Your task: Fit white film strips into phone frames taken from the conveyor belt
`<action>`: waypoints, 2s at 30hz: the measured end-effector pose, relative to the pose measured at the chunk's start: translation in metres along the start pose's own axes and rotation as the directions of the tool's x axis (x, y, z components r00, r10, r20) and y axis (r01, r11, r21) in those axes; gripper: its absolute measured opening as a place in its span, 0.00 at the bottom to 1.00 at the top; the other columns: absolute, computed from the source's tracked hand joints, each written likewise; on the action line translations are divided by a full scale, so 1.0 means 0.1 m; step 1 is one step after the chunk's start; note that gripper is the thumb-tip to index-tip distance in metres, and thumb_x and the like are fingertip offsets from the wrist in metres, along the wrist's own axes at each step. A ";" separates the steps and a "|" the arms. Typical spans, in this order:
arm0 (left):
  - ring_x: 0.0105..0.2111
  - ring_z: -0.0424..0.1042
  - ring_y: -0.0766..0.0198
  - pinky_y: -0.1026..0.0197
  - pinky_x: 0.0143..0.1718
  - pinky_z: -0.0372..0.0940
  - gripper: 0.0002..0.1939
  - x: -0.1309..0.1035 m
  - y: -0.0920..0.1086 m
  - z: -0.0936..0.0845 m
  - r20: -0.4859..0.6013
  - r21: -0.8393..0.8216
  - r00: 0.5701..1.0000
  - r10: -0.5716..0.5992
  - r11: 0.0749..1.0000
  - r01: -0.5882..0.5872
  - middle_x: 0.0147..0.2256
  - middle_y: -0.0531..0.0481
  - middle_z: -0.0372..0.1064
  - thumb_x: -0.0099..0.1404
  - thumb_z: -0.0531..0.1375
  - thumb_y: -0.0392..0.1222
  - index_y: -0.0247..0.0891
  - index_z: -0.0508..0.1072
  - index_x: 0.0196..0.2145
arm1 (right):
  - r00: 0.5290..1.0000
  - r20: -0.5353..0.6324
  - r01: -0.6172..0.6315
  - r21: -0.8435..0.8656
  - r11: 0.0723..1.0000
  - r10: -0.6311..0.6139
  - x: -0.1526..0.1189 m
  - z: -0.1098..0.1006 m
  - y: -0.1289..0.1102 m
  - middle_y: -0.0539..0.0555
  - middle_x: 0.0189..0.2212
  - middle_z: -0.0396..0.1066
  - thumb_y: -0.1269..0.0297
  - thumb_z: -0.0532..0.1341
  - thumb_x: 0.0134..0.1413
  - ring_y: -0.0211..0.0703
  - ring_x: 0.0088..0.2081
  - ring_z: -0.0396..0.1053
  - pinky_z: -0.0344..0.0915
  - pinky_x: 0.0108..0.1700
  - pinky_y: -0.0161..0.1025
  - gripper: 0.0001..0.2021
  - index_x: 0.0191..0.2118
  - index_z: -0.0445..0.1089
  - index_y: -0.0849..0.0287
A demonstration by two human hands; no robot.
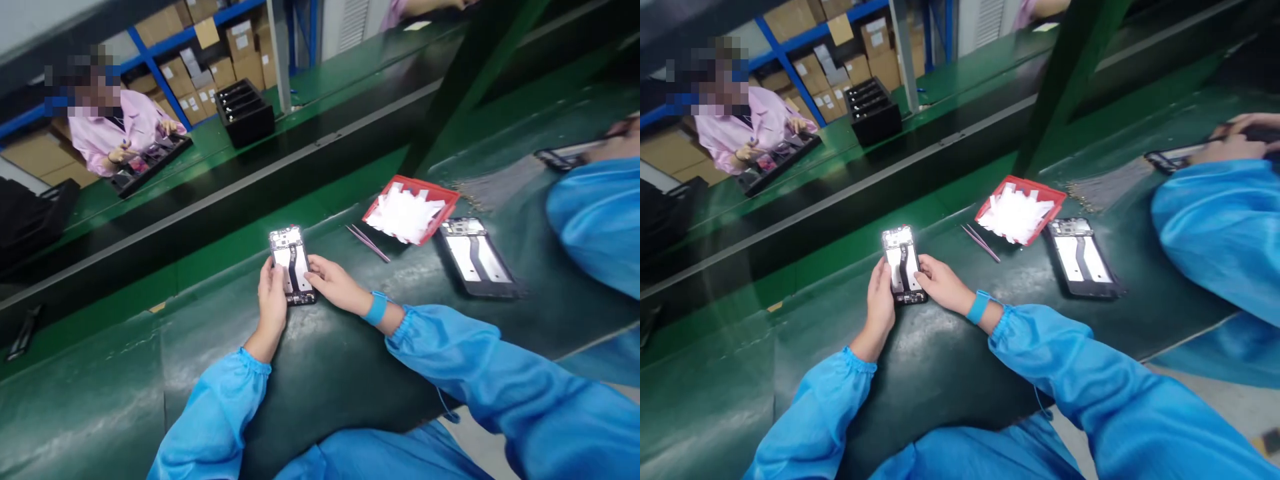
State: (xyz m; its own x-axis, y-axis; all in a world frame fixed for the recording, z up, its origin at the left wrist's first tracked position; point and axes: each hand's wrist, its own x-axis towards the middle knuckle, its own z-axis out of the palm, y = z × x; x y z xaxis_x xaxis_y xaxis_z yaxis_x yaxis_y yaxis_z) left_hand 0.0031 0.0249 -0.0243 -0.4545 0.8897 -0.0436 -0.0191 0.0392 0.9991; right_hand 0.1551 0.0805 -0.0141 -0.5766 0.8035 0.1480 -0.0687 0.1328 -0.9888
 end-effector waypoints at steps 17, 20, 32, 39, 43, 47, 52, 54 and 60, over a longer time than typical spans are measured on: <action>0.36 0.78 0.56 0.58 0.41 0.71 0.17 -0.13 0.00 -0.21 0.229 0.420 0.898 0.375 0.795 -0.438 0.37 0.42 0.76 0.75 0.57 0.56 0.38 0.70 0.47 | 0.879 -0.202 0.222 -0.628 0.746 -0.432 -0.12 -0.11 -0.16 0.51 0.32 0.69 0.63 0.60 0.65 0.46 0.32 0.69 0.72 0.39 0.44 0.07 0.46 0.66 0.54; 0.37 0.79 0.55 0.58 0.40 0.71 0.20 -0.12 -0.02 -0.25 0.253 0.515 0.812 0.526 0.637 -0.574 0.37 0.39 0.77 0.77 0.52 0.56 0.36 0.72 0.44 | 0.877 -0.237 0.238 -0.543 0.805 -0.419 -0.15 -0.09 -0.17 0.49 0.30 0.71 0.64 0.61 0.66 0.43 0.29 0.71 0.72 0.35 0.40 0.04 0.43 0.64 0.54; 0.33 0.73 0.64 0.64 0.34 0.66 0.17 -0.02 0.10 -0.19 0.114 0.378 0.933 0.340 0.854 -0.357 0.37 0.48 0.73 0.76 0.54 0.57 0.39 0.66 0.46 | 0.923 0.101 0.369 -0.501 0.783 -0.371 -0.13 -0.06 -0.06 0.54 0.41 0.74 0.71 0.59 0.70 0.43 0.36 0.75 0.74 0.40 0.39 0.05 0.47 0.71 0.56; 0.31 0.71 0.66 0.66 0.34 0.65 0.18 0.06 0.07 -0.19 0.180 0.146 0.972 0.154 0.973 -0.181 0.36 0.51 0.72 0.74 0.58 0.57 0.40 0.67 0.49 | 0.919 0.138 0.380 -0.566 0.732 -0.370 -0.11 -0.09 -0.02 0.55 0.42 0.71 0.73 0.63 0.68 0.43 0.37 0.72 0.72 0.38 0.38 0.08 0.50 0.72 0.56; 0.32 0.72 0.66 0.65 0.36 0.66 0.16 0.03 0.09 -0.18 0.218 0.200 0.959 0.184 0.953 -0.228 0.36 0.51 0.73 0.74 0.59 0.55 0.40 0.68 0.49 | 0.912 0.136 0.385 -0.609 0.693 -0.387 -0.11 -0.09 -0.04 0.53 0.38 0.71 0.70 0.64 0.69 0.43 0.36 0.71 0.68 0.37 0.37 0.02 0.43 0.72 0.57; 0.35 0.74 0.64 0.64 0.39 0.67 0.16 0.04 0.09 -0.17 0.179 0.212 0.957 0.228 0.941 -0.264 0.38 0.50 0.73 0.74 0.59 0.54 0.39 0.68 0.48 | 0.893 0.176 0.429 -0.610 0.666 -0.414 -0.08 -0.10 -0.15 0.52 0.35 0.71 0.70 0.62 0.70 0.43 0.36 0.70 0.66 0.38 0.37 0.05 0.39 0.71 0.57; 0.37 0.75 0.62 0.62 0.40 0.69 0.19 0.10 0.02 -0.19 0.075 0.154 0.969 0.236 0.957 -0.245 0.40 0.48 0.74 0.73 0.59 0.57 0.39 0.66 0.48 | 0.884 -0.115 0.262 -0.681 0.684 -0.453 0.07 -0.60 -0.42 0.52 0.34 0.73 0.69 0.59 0.69 0.43 0.32 0.70 0.67 0.38 0.38 0.05 0.40 0.71 0.57; 0.38 0.76 0.62 0.61 0.42 0.70 0.19 0.13 -0.01 -0.21 0.061 0.164 0.967 0.247 0.953 -0.254 0.41 0.47 0.74 0.73 0.60 0.57 0.38 0.67 0.48 | 0.825 -0.335 0.089 -0.719 0.689 -0.456 0.11 -0.98 -0.49 0.52 0.33 0.74 0.66 0.60 0.67 0.44 0.32 0.70 0.69 0.38 0.39 0.04 0.40 0.71 0.57; 0.43 0.77 0.60 0.60 0.45 0.71 0.21 0.15 -0.05 -0.20 0.072 0.110 0.965 0.252 0.960 -0.259 0.45 0.45 0.75 0.72 0.61 0.59 0.39 0.68 0.49 | 0.699 -0.589 -0.462 -0.805 0.372 -0.405 0.06 -1.68 -0.49 0.61 0.41 0.74 0.69 0.64 0.58 0.61 0.43 0.72 0.70 0.44 0.51 0.12 0.47 0.77 0.58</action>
State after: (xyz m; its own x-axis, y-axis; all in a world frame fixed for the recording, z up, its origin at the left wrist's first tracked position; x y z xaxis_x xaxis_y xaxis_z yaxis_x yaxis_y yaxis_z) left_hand -0.0215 0.0284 -0.0296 -0.3797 0.9011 0.2095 0.1976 -0.1422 0.9699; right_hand 0.2917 0.1756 0.0390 0.1043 0.8499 0.5165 0.8963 0.1448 -0.4193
